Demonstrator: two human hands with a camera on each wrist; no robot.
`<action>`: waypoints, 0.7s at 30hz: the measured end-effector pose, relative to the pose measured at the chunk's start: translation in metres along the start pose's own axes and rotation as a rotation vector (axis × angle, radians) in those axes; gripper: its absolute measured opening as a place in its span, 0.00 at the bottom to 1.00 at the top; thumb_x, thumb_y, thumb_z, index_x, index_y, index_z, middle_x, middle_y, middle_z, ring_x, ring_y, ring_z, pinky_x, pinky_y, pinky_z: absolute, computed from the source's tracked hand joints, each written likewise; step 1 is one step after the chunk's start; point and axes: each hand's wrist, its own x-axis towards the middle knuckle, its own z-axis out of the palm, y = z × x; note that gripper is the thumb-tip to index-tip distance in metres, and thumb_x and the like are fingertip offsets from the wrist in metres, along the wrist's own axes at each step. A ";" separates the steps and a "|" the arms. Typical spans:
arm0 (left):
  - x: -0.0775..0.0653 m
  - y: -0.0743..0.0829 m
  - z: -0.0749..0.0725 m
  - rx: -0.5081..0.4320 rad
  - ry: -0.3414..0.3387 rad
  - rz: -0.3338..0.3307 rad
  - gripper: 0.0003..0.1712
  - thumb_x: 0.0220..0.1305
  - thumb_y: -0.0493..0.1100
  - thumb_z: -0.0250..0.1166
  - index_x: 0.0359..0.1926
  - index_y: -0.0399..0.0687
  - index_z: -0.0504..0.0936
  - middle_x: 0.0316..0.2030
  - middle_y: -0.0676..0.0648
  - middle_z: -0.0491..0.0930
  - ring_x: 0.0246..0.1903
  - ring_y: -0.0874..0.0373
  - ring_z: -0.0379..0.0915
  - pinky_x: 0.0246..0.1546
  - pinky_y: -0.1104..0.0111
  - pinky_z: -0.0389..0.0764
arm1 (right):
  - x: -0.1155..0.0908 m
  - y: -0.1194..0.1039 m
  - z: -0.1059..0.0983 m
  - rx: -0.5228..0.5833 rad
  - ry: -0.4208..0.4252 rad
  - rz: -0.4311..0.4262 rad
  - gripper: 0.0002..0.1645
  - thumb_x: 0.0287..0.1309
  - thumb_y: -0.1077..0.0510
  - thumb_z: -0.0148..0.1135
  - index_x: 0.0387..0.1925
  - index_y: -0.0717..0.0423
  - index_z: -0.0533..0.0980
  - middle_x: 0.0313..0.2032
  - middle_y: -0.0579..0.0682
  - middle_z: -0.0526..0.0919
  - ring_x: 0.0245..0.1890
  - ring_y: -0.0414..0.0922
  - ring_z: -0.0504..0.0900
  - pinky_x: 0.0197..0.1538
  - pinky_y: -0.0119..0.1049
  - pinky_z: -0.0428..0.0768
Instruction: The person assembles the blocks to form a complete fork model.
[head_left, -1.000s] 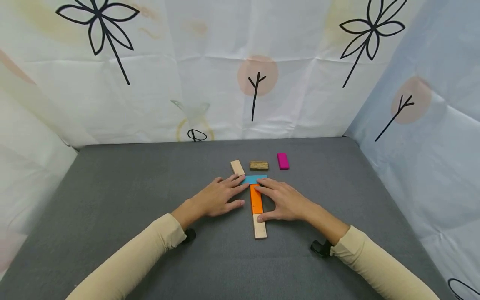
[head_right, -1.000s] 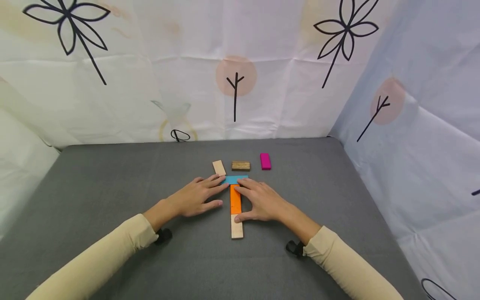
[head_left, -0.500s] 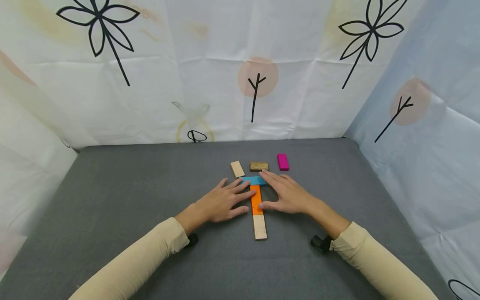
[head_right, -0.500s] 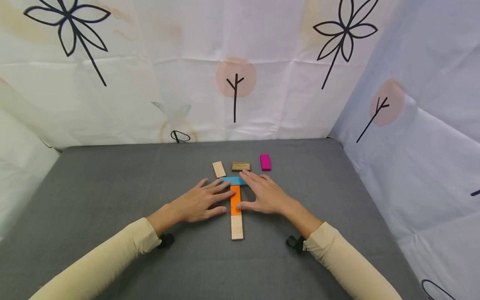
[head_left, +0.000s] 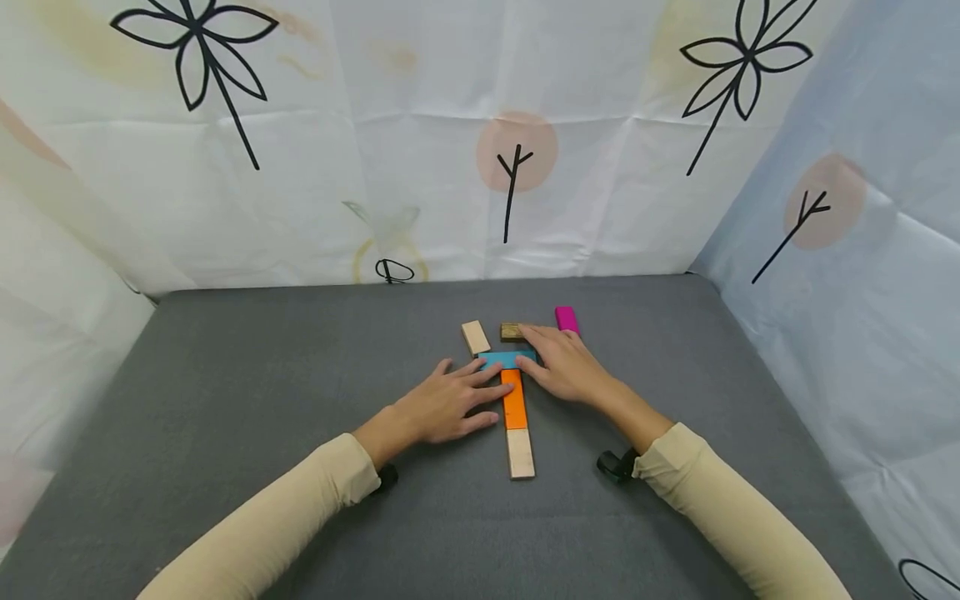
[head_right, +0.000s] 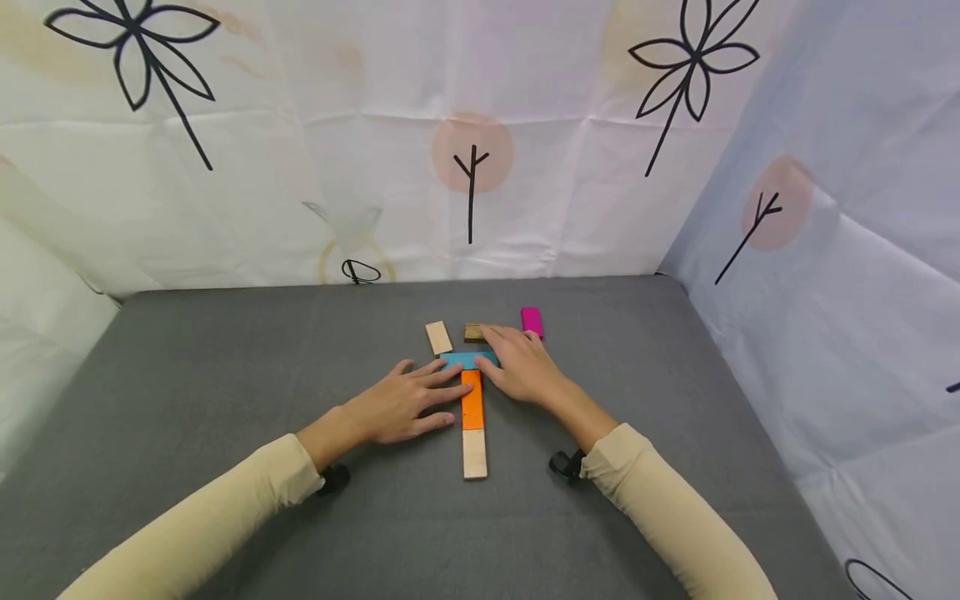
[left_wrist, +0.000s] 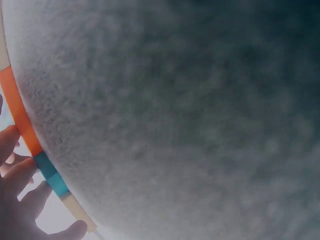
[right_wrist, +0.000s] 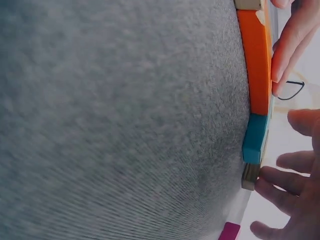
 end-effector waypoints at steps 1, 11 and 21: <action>0.000 0.000 0.000 -0.003 0.000 0.001 0.32 0.76 0.63 0.48 0.75 0.64 0.63 0.76 0.48 0.53 0.75 0.47 0.49 0.64 0.36 0.58 | 0.001 0.000 -0.001 -0.008 -0.008 0.007 0.35 0.72 0.47 0.55 0.71 0.64 0.65 0.68 0.61 0.70 0.68 0.57 0.67 0.67 0.60 0.62; 0.002 -0.001 -0.002 -0.017 -0.022 -0.011 0.32 0.75 0.63 0.50 0.76 0.65 0.62 0.77 0.49 0.52 0.75 0.48 0.48 0.65 0.36 0.56 | 0.012 -0.003 0.001 -0.051 -0.089 0.033 0.34 0.73 0.42 0.52 0.70 0.58 0.69 0.66 0.60 0.69 0.67 0.57 0.67 0.67 0.68 0.53; 0.003 0.000 -0.004 -0.026 -0.038 -0.024 0.32 0.74 0.64 0.50 0.75 0.65 0.64 0.76 0.49 0.54 0.75 0.48 0.49 0.64 0.35 0.56 | 0.016 0.007 0.003 0.097 -0.051 -0.039 0.23 0.73 0.58 0.52 0.64 0.65 0.73 0.67 0.64 0.68 0.65 0.60 0.69 0.67 0.60 0.63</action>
